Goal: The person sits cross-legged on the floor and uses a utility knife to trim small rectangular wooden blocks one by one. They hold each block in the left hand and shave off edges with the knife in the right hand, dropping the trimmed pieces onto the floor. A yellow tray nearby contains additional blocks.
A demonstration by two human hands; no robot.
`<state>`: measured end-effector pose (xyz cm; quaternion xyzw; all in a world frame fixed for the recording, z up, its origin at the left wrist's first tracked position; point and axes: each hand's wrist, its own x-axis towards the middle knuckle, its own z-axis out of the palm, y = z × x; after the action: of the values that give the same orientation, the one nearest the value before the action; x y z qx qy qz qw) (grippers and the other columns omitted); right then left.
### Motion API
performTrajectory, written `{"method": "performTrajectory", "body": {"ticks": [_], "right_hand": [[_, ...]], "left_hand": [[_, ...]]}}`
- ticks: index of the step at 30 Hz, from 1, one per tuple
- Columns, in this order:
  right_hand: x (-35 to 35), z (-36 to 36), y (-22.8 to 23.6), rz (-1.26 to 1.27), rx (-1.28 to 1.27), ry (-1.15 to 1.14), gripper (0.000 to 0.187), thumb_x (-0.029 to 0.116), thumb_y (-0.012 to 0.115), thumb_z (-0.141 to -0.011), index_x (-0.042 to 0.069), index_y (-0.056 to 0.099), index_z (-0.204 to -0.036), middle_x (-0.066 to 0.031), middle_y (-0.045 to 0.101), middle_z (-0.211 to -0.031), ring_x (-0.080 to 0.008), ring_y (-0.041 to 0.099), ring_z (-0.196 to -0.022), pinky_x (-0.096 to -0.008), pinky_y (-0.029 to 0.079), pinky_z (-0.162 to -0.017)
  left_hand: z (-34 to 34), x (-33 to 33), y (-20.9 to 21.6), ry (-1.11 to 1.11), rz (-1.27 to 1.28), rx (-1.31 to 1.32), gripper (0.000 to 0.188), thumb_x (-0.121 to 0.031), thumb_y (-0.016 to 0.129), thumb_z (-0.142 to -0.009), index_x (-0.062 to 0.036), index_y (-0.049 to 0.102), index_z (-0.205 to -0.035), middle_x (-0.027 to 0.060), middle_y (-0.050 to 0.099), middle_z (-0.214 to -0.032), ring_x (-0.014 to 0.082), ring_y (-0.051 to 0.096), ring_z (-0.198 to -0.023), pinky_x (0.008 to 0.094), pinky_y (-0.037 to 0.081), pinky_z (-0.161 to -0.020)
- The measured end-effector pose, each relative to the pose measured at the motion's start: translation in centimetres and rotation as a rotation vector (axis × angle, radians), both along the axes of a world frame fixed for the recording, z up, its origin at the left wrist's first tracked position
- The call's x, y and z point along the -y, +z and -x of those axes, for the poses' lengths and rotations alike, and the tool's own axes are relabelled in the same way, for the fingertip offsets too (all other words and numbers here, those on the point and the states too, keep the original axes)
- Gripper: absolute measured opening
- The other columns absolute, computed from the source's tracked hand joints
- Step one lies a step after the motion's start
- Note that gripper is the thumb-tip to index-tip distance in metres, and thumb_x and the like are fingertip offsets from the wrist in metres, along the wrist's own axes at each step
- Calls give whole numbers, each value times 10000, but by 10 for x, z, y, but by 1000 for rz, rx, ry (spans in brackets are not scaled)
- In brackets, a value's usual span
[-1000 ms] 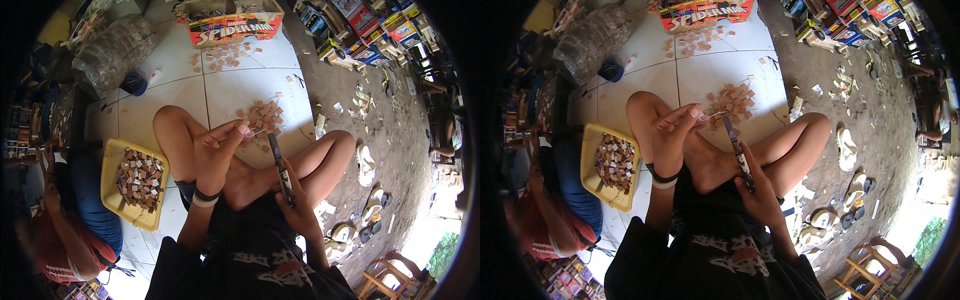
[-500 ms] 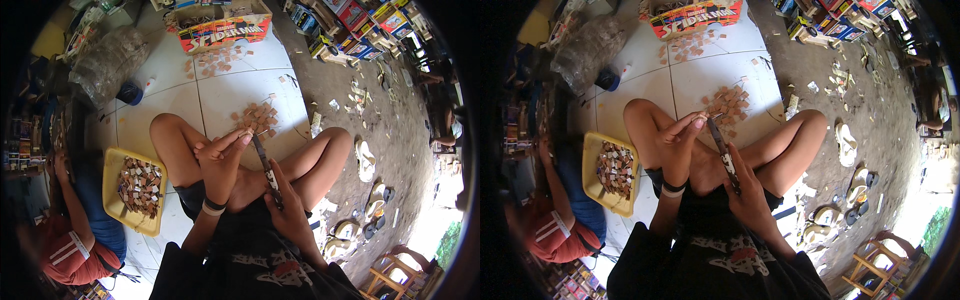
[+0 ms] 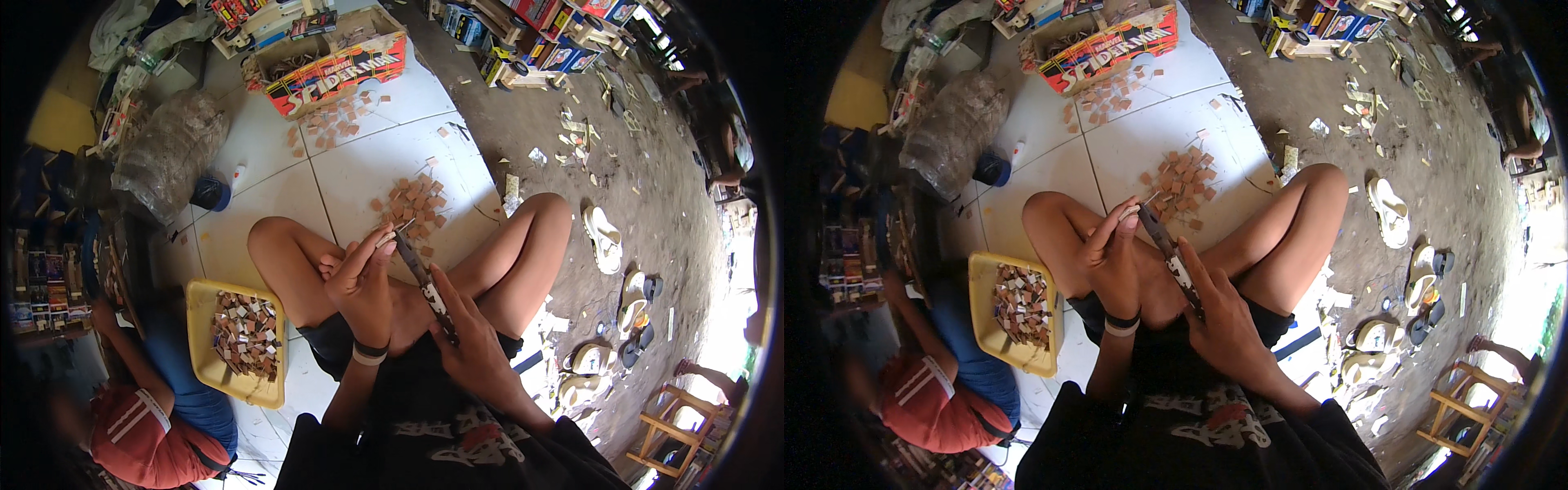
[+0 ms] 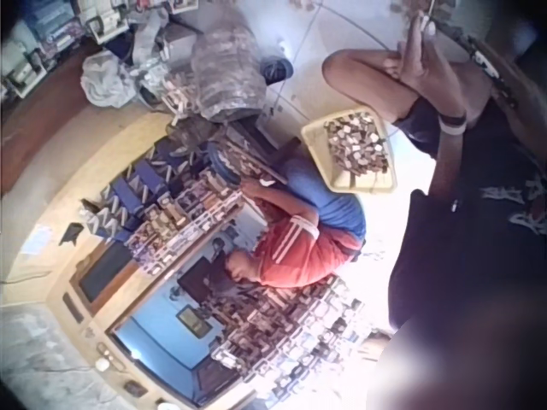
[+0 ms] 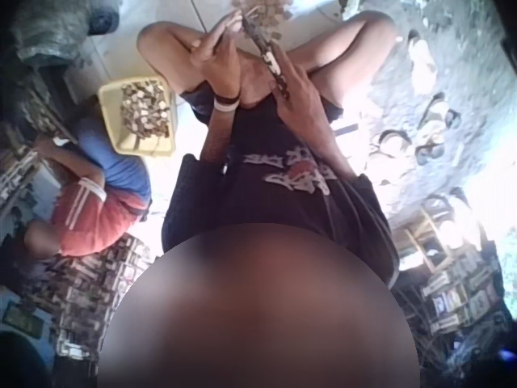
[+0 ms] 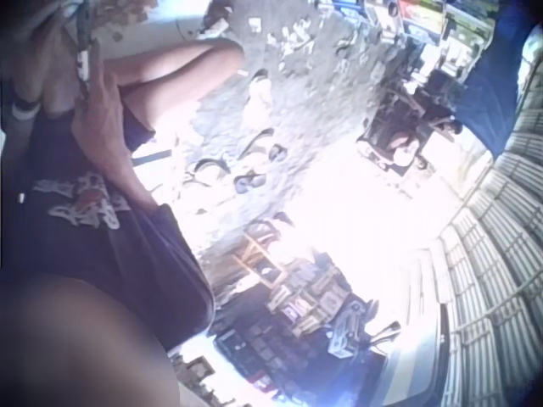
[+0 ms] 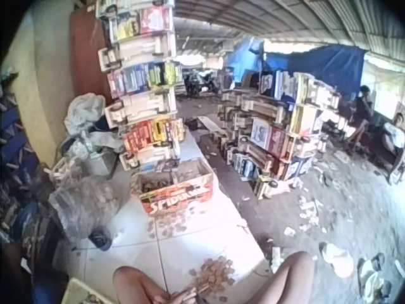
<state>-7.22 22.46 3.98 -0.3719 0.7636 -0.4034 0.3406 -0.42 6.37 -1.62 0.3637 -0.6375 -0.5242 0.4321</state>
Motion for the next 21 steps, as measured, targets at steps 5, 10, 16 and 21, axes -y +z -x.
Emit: {"method": "performTrajectory", "body": {"ticks": [5,10,16,21], "right_hand": [[2,0,4,20,-62,-1,898,-63,637,-939,175,259,-1718,-255,574,-1128,-455,619,-1006,-528,505,-916],[2,0,11,-78,16,0,831,-86,635,-953,113,314,-1693,-272,593,-1371,-469,625,-1225,-489,508,-1029],[5,-2,13,-135,-106,27,901,-120,628,-894,144,316,-1697,-231,590,-1207,-445,644,-1076,-509,522,-945],[3,-3,7,-127,-257,32,937,-130,627,-862,163,321,-1697,-212,557,-1112,-436,633,-997,-518,517,-915]], "left_hand": [[3,2,1,3,24,-62,230,35,754,-966,24,791,-1192,120,813,-1137,119,732,-931,211,545,-851],[0,7,0,6,-15,-98,215,38,746,-969,41,783,-1181,146,798,-1228,145,756,-1016,227,559,-905],[-5,7,-5,15,24,-81,228,59,724,-968,39,782,-1188,135,811,-1181,154,761,-1014,262,559,-924],[-10,9,-2,-33,89,-6,227,20,685,-1023,91,743,-1230,156,779,-1186,197,737,-1054,288,602,-950]]}}
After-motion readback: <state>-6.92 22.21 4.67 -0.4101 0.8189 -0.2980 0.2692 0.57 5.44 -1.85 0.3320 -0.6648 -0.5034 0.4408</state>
